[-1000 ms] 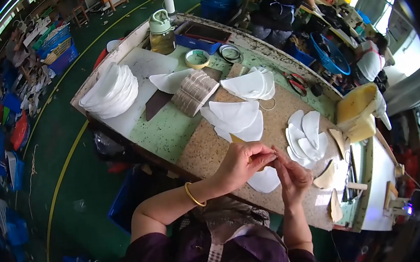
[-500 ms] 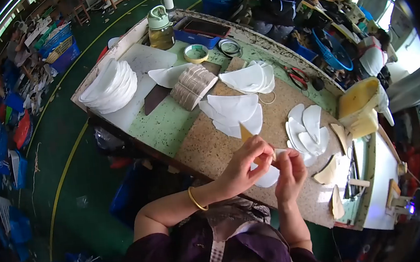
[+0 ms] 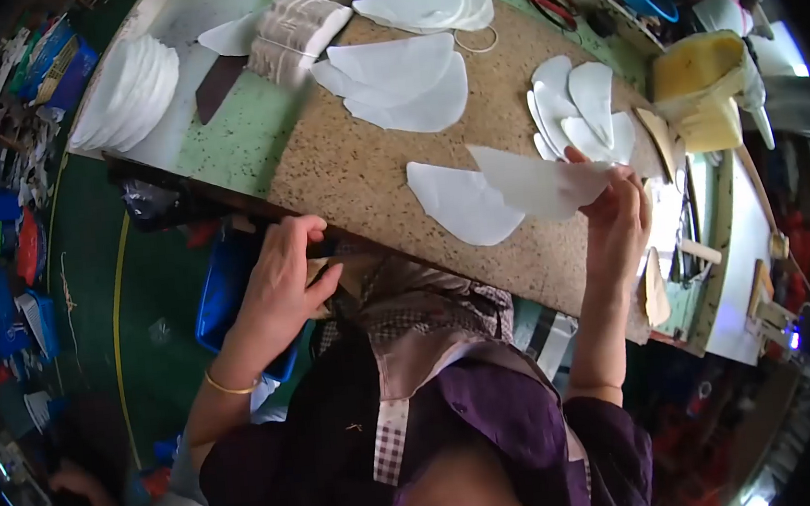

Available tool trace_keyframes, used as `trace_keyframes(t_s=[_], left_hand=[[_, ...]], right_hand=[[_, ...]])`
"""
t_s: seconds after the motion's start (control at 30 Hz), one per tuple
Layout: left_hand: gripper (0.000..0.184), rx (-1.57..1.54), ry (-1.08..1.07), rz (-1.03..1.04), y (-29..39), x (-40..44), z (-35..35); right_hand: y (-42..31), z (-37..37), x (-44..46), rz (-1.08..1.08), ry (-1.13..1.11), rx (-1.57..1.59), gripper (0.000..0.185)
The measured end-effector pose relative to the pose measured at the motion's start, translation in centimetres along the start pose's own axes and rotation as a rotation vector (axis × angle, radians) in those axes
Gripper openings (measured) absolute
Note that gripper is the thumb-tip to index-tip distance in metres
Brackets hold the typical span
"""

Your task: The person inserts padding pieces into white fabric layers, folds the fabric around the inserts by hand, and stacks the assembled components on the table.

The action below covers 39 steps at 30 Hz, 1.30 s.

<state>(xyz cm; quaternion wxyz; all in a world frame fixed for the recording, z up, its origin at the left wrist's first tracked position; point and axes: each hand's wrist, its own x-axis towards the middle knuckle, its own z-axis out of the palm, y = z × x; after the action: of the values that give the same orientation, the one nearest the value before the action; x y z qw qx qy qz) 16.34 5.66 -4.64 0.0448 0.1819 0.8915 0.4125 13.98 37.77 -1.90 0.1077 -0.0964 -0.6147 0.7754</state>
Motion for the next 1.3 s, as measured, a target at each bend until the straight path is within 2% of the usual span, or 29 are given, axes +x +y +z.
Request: trace_keyframes(t_s=[0.03,0.07,0.1,0.17,0.2,0.27,0.3,0.33,0.4,0.43,0.5,0.6,0.63,0.67,0.7,0.8,0.83,0.97,1.07,1.13,1.17,1.2,1.3], left_hand=[[0.038,0.247,0.123,0.158,1.2,0.1,0.2],[0.055,-0.235,0.191,0.309,4.0,0.6,2.8],[0.058,-0.297,0.226,0.344,5.6,1.5,4.3],[0.044,-0.34,0.357,0.421,6.2,4.0,6.1],[0.04,-0.398,0.419,0.446,5.6,4.8,6.8],[0.034,-0.968,0.36,0.311,6.8,5.6,6.5],[0.033,-0.988,0.266,0.29,6.3,5.7,6.0],[0.026,-1.118,0.183,0.157,6.9,5.7,5.9],[0.021,-1.223,0.053,0.034,6.6,6.1,6.8],[0.019,-1.2,0.037,0.007,6.4,6.2,7.2],[0.015,-1.15,0.003,-0.053,5.8,6.1,7.7],[0.014,-0.576,0.092,0.059,4.4,6.7,8.0],[0.016,-0.025,0.268,0.304,3.9,7.5,7.3],[0.016,-0.024,0.262,0.27,3.3,7.8,7.2],[0.017,-0.022,0.257,0.24,2.6,8.0,7.2],[0.019,0.04,0.234,0.23,1.3,8.7,8.0],[0.019,0.083,0.225,0.238,1.2,8.7,8.2],[0.024,0.238,0.188,0.223,1.0,8.8,8.6],[0.039,0.422,0.172,0.208,0.8,8.9,9.0],[0.057,0.356,0.297,0.205,1.0,9.0,8.2],[0.067,0.312,0.362,0.219,1.0,9.3,7.8],[0.085,0.245,0.33,0.126,0.9,8.8,7.3],[0.074,-0.624,0.252,-0.032,2.5,7.0,8.1]], right_hand=[[0.1,0.9,-0.5,-0.084,0.04,-0.04,0.017],[1.0,2.5,-2.1,-0.13,-0.123,-0.216,0.017],[-0.2,4.2,-3.5,-0.132,-0.426,-0.257,0.025],[-0.9,4.3,-4.3,-0.245,-0.663,-0.33,0.043],[0.4,2.9,-3.7,-0.365,-0.602,-0.371,0.051],[0.1,1.2,-3.3,-0.126,-0.406,-0.309,0.069],[-0.1,0.4,-3.0,-0.015,-0.301,-0.26,0.078],[1.0,-1.2,-2.3,0.121,-0.346,-0.117,0.074],[2.5,-1.4,-3.0,0.402,-0.415,0.096,0.075],[3.3,-1.3,-3.2,0.389,-0.314,0.272,0.06],[3.0,-0.5,-2.6,0.317,-0.239,-0.007,0.05],[3.3,0.8,-2.1,0.143,-0.117,-0.269,0.041],[3.4,0.7,-1.9,0.078,-0.116,-0.363,0.04],[3.5,0.7,-1.7,0.013,-0.116,-0.46,0.04],[3.1,0.6,-1.4,0.101,-0.121,-0.48,0.039],[4.1,0.4,-0.8,0.043,-0.153,-0.747,0.04],[4.0,0.5,-0.7,0.107,-0.126,-0.736,0.04],[4.7,0.5,-0.9,-0.059,-0.175,-0.98,0.037],[4.8,0.9,-1.2,-0.128,-0.199,-1.205,0.035],[5.0,0.8,-1.2,-0.207,-0.196,-1.261,0.035],[5.1,0.6,-1.2,-0.19,-0.19,-1.145,0.037],[5.1,0.2,-1.2,-0.178,-0.174,-1.036,0.039],[4.0,0.2,-1.1,-0.067,-0.063,-0.411,0.039]])
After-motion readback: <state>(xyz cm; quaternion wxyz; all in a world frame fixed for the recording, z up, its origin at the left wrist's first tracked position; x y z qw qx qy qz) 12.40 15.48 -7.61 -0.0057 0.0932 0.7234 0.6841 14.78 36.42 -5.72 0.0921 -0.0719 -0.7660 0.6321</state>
